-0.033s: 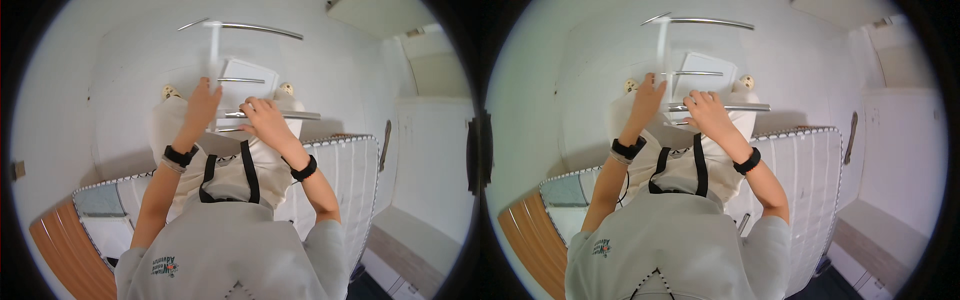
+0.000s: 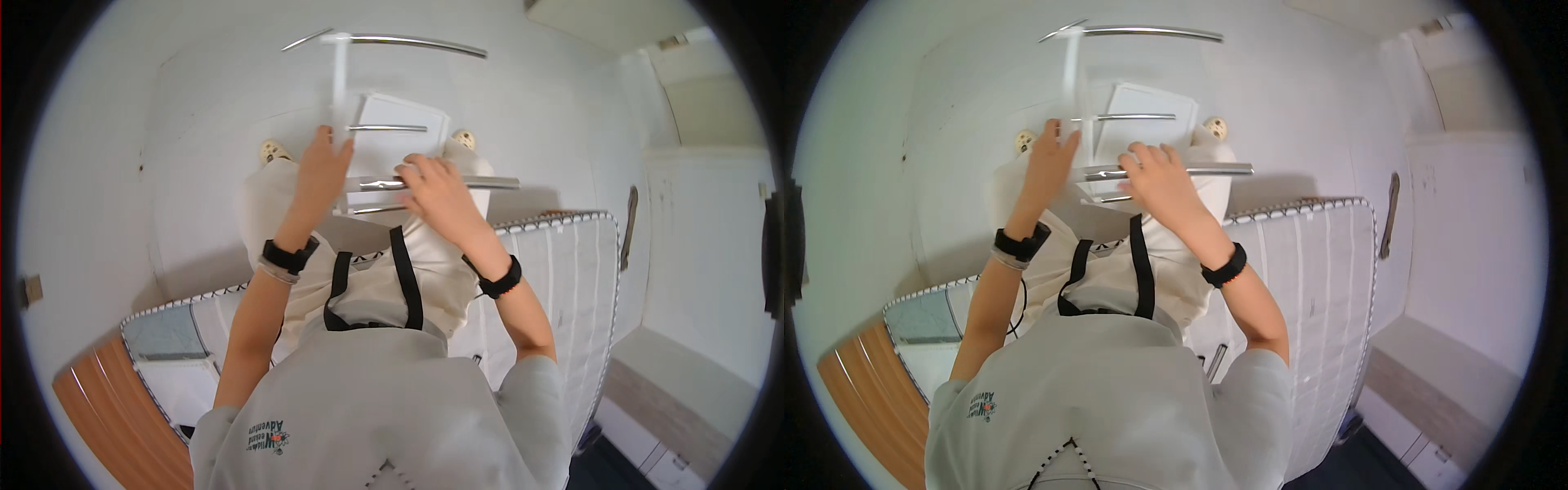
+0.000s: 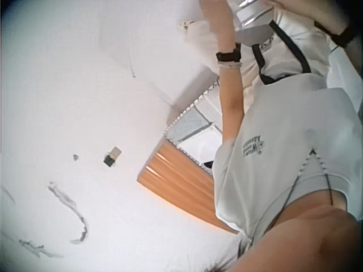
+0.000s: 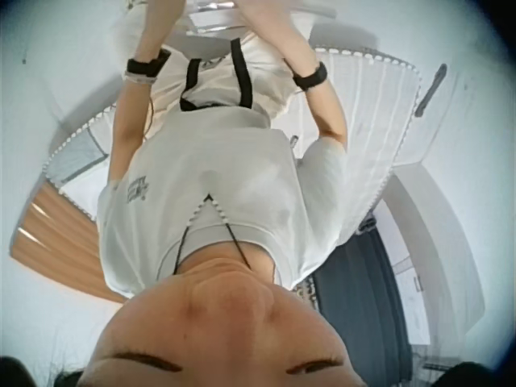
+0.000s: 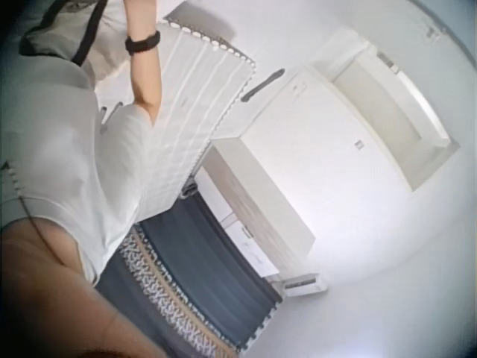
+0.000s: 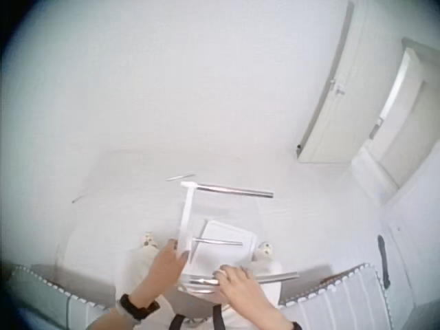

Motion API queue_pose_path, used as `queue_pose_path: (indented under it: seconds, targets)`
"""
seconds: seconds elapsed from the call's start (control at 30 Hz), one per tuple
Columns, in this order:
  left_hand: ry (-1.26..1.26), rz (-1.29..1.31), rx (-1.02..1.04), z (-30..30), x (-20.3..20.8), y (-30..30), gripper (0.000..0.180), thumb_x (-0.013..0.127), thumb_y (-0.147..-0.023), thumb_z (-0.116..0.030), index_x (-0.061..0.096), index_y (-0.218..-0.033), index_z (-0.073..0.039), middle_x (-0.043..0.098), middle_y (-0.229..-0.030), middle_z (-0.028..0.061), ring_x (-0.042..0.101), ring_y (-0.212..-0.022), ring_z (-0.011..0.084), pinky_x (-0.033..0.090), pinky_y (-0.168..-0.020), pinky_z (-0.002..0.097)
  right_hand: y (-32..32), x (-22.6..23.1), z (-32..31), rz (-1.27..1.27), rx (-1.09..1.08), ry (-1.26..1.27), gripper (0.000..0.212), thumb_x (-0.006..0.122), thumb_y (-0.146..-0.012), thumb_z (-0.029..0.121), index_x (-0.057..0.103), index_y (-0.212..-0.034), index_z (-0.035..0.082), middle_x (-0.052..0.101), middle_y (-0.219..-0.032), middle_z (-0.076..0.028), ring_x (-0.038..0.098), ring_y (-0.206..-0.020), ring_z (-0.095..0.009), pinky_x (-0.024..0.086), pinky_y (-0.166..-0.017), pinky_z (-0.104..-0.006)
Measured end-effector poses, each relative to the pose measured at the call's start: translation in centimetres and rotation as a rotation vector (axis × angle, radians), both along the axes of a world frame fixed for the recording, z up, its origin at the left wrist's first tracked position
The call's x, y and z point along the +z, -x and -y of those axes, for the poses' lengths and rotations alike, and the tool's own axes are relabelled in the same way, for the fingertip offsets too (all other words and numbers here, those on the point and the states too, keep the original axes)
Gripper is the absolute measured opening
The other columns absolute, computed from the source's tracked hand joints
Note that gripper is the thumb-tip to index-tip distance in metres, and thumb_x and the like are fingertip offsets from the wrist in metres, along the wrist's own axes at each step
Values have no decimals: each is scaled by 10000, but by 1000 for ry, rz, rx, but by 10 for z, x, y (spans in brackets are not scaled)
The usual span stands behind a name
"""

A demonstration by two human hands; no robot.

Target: Assembling the components of a small white plastic and metal shelving unit or stand.

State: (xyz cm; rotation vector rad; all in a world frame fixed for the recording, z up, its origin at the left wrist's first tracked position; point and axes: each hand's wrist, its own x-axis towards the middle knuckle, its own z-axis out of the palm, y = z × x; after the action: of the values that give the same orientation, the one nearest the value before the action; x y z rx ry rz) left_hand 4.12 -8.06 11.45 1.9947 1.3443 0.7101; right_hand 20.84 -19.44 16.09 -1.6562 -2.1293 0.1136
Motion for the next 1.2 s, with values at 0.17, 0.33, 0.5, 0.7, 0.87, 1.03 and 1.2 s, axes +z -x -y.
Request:
queue_pose_path:
  seconds: [0.17,0.33,0.5,0.7,0.87,1.03,1.2]
  targets:
    - [12,-69,-21,-4,-1,3,435,551,-839,-303,472,-1063,62,573,-905,274,554,-831,399,429,-729,428,-68,29,79,-114,-427,118,365,470,-646,-110,549,-977,24,542,-1013,-125,519,-944,-320,430,-823,-366]
    - [97,-165,4,-7,-4,-1,465,552,-839,-359,476,-1064,40,567,-866,236,541,-764,342,422,-711,395,-116,44,203,1,-875,137,452,367,-619,-185,560,-974,16,525,-1088,-157,493,-1026,-340,412,-869,-373]
    - [-33,-139,-21,-10,-4,1,462,549,-841,-382,476,-1043,27,559,-852,210,528,-752,311,419,-698,373,-107,57,290,28,-1189,185,454,345,-614,-203,563,-946,15,527,-1083,-158,491,-1034,-340,408,-878,-373]
    - [9,-156,-2,-4,1,-9,401,532,-856,-358,456,-923,30,516,-760,220,466,-654,317,403,-641,387,-88,22,261,-91,-1094,109,364,392,-643,-161,568,-903,24,549,-1030,-146,519,-966,-339,424,-829,-379]
    - [143,-141,3,-6,2,-3,438,436,-905,-376,487,-993,50,569,-866,276,551,-843,417,420,-735,430,-47,12,118,-347,-685,8,282,459,-665,-105,571,-885,31,553,-994,-152,538,-884,-345,437,-769,-404]
    - [255,136,-74,-2,5,26,422,367,-946,-340,525,-1044,40,601,-949,168,577,-884,224,430,-797,316,-5,7,-17,-772,-363,70,279,568,-773,105,511,-1020,-13,558,-1003,-167,568,-856,-320,453,-748,-373]
    - [322,293,44,13,5,80,391,369,-953,-300,551,-1030,38,603,-962,135,577,-887,194,432,-818,292,47,-20,-87,-853,-323,599,600,665,-727,298,394,-1126,-59,546,-1023,-202,580,-869,-276,476,-701,-332]
